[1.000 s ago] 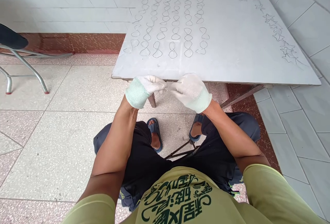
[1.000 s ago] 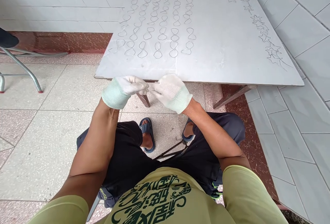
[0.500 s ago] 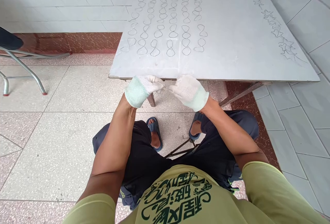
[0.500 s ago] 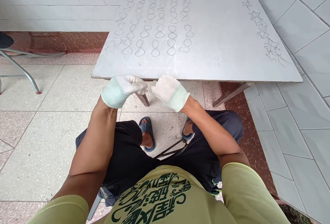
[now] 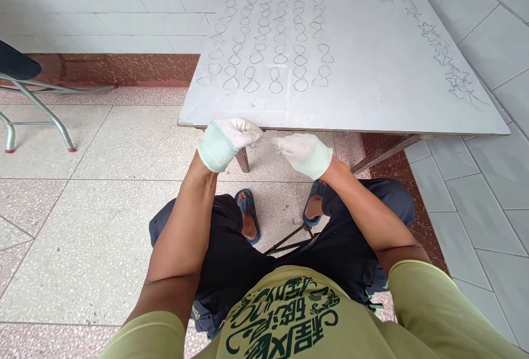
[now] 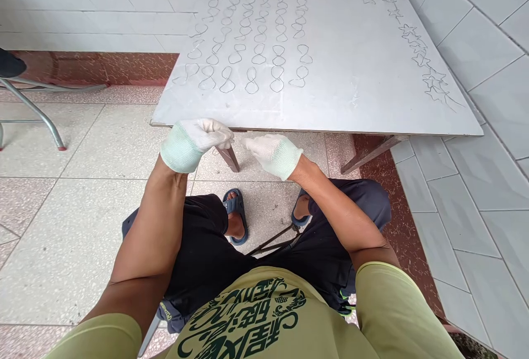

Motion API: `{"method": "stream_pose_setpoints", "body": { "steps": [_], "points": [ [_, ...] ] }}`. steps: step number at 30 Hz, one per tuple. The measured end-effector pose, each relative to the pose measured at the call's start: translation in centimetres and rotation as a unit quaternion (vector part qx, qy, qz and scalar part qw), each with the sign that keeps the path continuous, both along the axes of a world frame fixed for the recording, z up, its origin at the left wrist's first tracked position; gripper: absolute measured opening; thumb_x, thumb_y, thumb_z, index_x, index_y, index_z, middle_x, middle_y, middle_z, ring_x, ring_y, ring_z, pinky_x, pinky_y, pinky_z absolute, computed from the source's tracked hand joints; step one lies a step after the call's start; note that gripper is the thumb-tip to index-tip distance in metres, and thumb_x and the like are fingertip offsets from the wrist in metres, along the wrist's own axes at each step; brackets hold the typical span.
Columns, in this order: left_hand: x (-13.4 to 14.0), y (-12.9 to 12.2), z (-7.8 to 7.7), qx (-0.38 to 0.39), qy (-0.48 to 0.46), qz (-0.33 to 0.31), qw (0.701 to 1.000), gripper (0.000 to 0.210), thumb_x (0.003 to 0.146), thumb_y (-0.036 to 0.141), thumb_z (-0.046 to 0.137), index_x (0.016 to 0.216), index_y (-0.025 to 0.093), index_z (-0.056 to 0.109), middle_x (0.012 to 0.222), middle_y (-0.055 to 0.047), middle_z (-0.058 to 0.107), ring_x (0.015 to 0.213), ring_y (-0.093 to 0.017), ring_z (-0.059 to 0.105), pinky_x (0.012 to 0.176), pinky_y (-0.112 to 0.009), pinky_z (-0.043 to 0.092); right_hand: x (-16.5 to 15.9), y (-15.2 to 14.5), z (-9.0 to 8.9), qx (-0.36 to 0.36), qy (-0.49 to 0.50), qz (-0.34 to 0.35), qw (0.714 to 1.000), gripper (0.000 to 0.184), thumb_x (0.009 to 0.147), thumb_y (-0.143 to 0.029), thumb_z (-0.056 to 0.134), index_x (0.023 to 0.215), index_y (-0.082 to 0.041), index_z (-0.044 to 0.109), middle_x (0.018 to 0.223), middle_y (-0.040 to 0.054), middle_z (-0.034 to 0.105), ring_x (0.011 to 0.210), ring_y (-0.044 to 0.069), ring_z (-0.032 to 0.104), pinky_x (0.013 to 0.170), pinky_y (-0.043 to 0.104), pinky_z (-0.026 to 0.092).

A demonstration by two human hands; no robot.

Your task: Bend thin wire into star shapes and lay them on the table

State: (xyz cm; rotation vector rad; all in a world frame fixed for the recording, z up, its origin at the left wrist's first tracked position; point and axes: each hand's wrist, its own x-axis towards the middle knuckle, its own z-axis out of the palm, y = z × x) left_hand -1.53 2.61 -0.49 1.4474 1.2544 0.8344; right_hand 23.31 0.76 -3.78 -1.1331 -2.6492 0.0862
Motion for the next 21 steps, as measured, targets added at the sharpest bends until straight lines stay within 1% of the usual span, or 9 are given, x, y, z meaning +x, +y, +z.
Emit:
{"method": "stream_pose_setpoints", "body": {
  "steps": [2, 5, 8, 10, 12, 14, 17, 21],
  "points": [
    [0.0, 0.2, -0.3, 0.016, 0.008, 0.002, 1.0, 0.018, 0.079, 0.035, 0.084, 0.075, 0.019, 0.076, 0.072, -0.005, 0.076, 0.061, -0.017, 0.068, 0.06, -0.029, 0.053, -0.1, -0.1, 0.2, 0.009, 0.012, -0.016, 1.0, 0.04, 0.117, -0.015, 0.05, 0.134, -0.02, 0.086, 0.11, 0.0086, 0.088, 0.101, 0.025, 0.08, 0.087, 0.036, 0.05],
    [0.0, 0.6, -0.4, 0.026, 0.015, -0.008, 1.0, 0.022, 0.075, 0.041, 0.084, 0.073, 0.02, 0.078, 0.069, -0.005, 0.076, 0.066, -0.017, 0.069, 0.064, -0.028, 0.054, -0.2, -0.4, 0.7, 0.04, 0.007, -0.03, 0.999, 0.044, 0.12, -0.017, 0.046, 0.138, -0.019, 0.085, 0.106, 0.0101, 0.089, 0.099, 0.027, 0.08, 0.086, 0.037, 0.049],
    [-0.1, 0.6, -0.3, 0.002, 0.018, -0.022, 1.0, 0.029, 0.072, 0.046, 0.089, 0.079, 0.018, 0.083, 0.071, -0.006, 0.078, 0.067, -0.017, 0.069, 0.063, -0.027, 0.054, -0.2, -0.5, 1.2, 0.051, -0.022, -0.025, 0.998, 0.046, 0.119, -0.013, 0.044, 0.138, -0.02, 0.085, 0.102, 0.0111, 0.088, 0.093, 0.027, 0.078, 0.082, 0.039, 0.046],
    [-0.3, 0.5, -0.1, -0.024, 0.029, -0.036, 0.999, 0.035, 0.07, 0.048, 0.093, 0.084, 0.017, 0.086, 0.076, -0.007, 0.081, 0.068, -0.018, 0.07, 0.061, -0.027, 0.053, -0.3, -0.6, 1.4, 0.049, -0.035, -0.024, 0.998, 0.045, 0.12, -0.015, 0.043, 0.135, -0.02, 0.085, 0.099, 0.0117, 0.088, 0.091, 0.027, 0.077, 0.081, 0.04, 0.044],
    [-0.3, 0.2, 0.0, -0.032, 0.034, -0.042, 0.998, 0.038, 0.068, 0.049, 0.096, 0.087, 0.017, 0.087, 0.081, -0.009, 0.083, 0.072, -0.021, 0.073, 0.059, -0.028, 0.054, -0.4, -0.6, 1.5, 0.044, -0.036, -0.031, 0.998, 0.045, 0.121, -0.018, 0.043, 0.132, -0.019, 0.086, 0.097, 0.0119, 0.087, 0.089, 0.028, 0.075, 0.079, 0.041, 0.042],
    [-0.1, 0.0, 0.0, -0.027, 0.028, -0.03, 0.999, 0.039, 0.067, 0.049, 0.098, 0.086, 0.017, 0.087, 0.082, -0.01, 0.083, 0.073, -0.023, 0.075, 0.059, -0.029, 0.057, -0.5, -0.7, 1.4, 0.038, -0.026, -0.044, 0.998, 0.044, 0.12, -0.018, 0.043, 0.128, -0.018, 0.086, 0.095, 0.011, 0.086, 0.087, 0.027, 0.074, 0.078, 0.04, 0.04],
    [0.5, -0.3, -0.1, -0.035, 0.008, 0.001, 0.999, 0.036, 0.068, 0.048, 0.097, 0.085, 0.019, 0.085, 0.078, -0.008, 0.082, 0.064, -0.022, 0.071, 0.056, -0.032, 0.059, -0.8, -1.0, 1.1, 0.03, -0.002, -0.067, 0.997, 0.046, 0.121, -0.021, 0.042, 0.124, -0.02, 0.087, 0.094, 0.0085, 0.085, 0.086, 0.025, 0.071, 0.079, 0.039, 0.038],
    [1.3, -0.5, -0.9, -0.048, -0.02, 0.037, 0.998, 0.034, 0.07, 0.047, 0.093, 0.085, 0.019, 0.084, 0.079, -0.008, 0.082, 0.057, -0.019, 0.065, 0.05, -0.031, 0.056, -1.2, -1.4, 1.0, 0.017, 0.028, -0.095, 0.995, 0.047, 0.122, -0.025, 0.042, 0.131, -0.019, 0.088, 0.096, 0.0079, 0.086, 0.089, 0.024, 0.072, 0.08, 0.037, 0.039]
  ]
}}
